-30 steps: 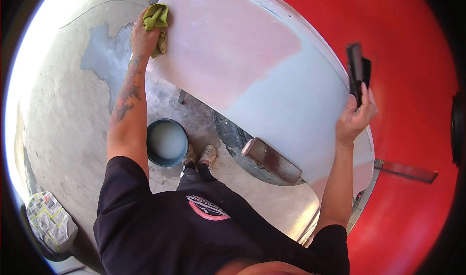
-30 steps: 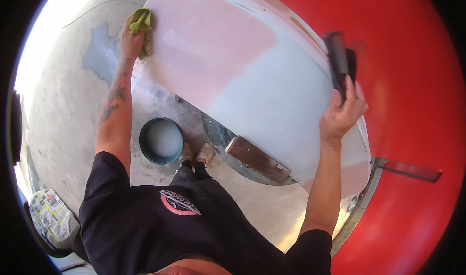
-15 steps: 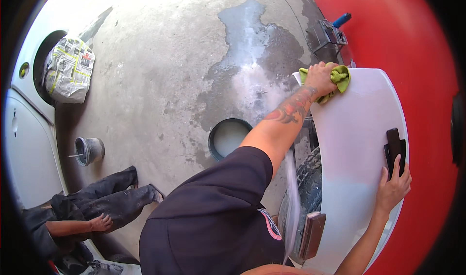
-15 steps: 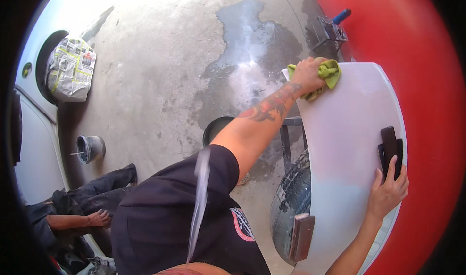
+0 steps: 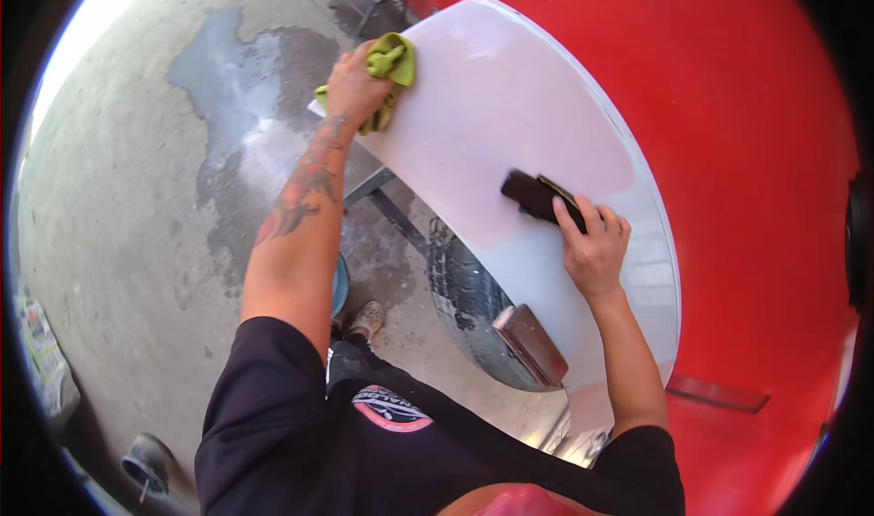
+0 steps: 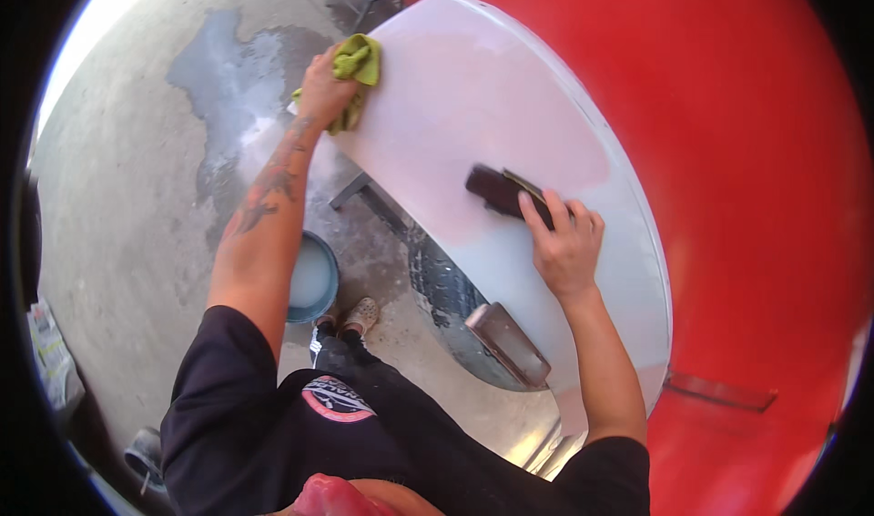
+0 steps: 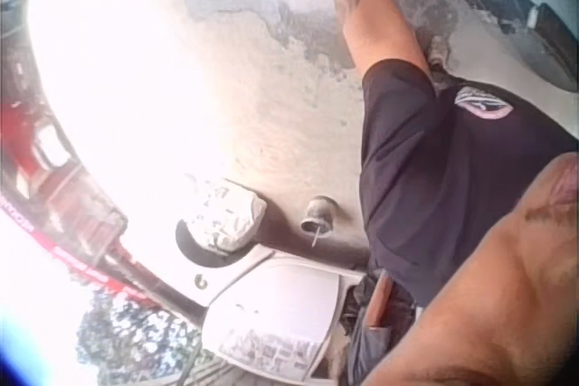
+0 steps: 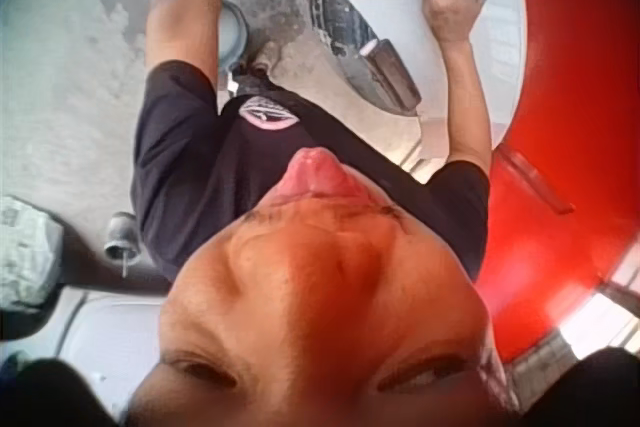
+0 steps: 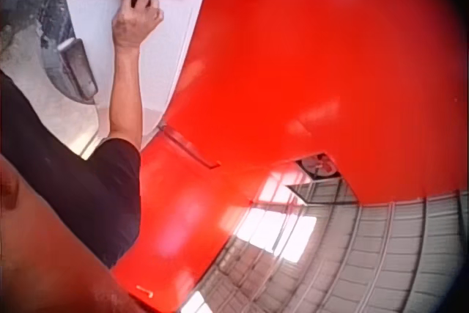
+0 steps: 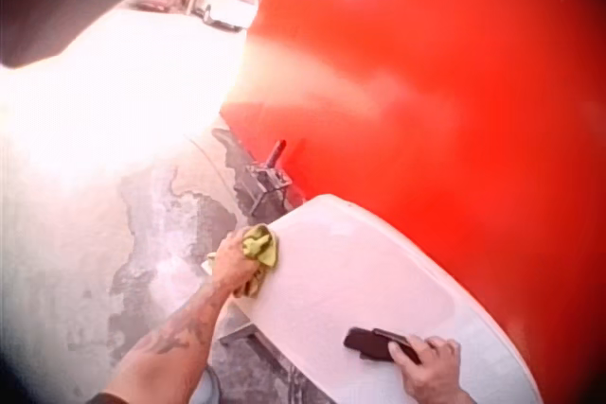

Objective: Sanding and wiping a car body panel during a repair or detailing process.

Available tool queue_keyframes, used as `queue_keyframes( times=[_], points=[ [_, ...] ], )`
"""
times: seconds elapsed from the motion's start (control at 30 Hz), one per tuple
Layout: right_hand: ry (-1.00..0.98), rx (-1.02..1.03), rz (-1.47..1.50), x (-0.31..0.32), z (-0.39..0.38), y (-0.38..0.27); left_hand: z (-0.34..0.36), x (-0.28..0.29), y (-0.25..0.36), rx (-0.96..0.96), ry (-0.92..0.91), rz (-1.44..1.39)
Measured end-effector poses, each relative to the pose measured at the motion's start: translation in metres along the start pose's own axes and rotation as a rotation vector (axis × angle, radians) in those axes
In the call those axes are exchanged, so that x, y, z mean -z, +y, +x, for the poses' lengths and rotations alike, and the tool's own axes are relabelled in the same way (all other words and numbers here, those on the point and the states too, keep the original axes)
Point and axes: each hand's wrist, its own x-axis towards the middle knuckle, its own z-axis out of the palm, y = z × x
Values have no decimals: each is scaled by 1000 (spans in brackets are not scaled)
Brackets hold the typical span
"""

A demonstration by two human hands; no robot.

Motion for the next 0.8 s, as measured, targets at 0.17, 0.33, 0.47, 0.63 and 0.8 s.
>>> queue_keyframes(
  times=[0.17, 0.33, 0.47, 0.63, 0.8],
  points=[
    [136, -57, -213, -18, 97, 47, 2, -12, 19, 40, -105, 2],
    [73, -154, -3, -9, -8, -5, -1, 0, 20, 107, -139, 22],
    [-10, -35, -81, 3, -5, 4, -2, -3, 19, 78, -124, 30],
    [202, -111, -186, -36, 122, 40, 1, -11, 16, 60, -123, 35],
    [71, -132, -62, -18, -4, -23, 2, -5, 11, 78, -135, 55]
  ],
)
